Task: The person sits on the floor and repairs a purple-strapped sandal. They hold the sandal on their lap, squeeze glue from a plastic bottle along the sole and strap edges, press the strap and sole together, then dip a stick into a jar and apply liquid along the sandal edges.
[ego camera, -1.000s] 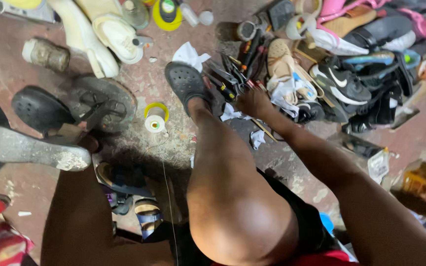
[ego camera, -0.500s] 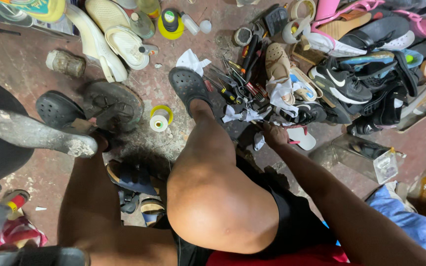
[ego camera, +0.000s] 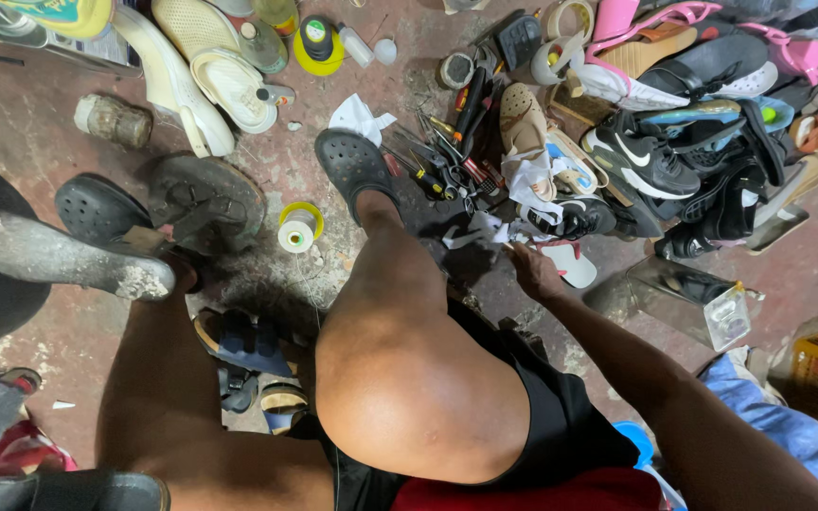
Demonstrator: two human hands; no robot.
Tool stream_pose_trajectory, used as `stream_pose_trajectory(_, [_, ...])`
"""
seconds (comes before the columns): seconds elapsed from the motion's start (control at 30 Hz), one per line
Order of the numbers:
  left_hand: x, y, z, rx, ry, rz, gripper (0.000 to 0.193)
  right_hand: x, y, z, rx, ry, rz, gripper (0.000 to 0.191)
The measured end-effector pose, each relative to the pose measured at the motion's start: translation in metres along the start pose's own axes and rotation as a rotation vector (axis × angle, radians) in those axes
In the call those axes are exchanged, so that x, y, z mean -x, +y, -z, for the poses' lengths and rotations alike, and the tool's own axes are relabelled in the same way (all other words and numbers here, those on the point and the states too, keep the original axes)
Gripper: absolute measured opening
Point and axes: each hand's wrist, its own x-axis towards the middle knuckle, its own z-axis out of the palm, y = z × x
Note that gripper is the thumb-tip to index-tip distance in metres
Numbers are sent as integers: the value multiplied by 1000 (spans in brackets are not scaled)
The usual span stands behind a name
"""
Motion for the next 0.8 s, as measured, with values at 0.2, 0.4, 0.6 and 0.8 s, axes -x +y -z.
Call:
stream_pose_trajectory(0.2, [3,6,-1,13,1,5,55,-17,-10,-3,195,-169,126,29])
stream_pose_trajectory(0.4, [3,7,0,22,13,11,55,-13,-5,8,241,-268,266,26])
stream_pose_trajectory(0.6, [3,7,-4,23,4,10,56,-10,-26,28,-797,-275,-368,40])
stream_pose_trajectory(0.8, [1,13,-5,48,-6,6,57,-59,-61,51,-605,77,-229,37])
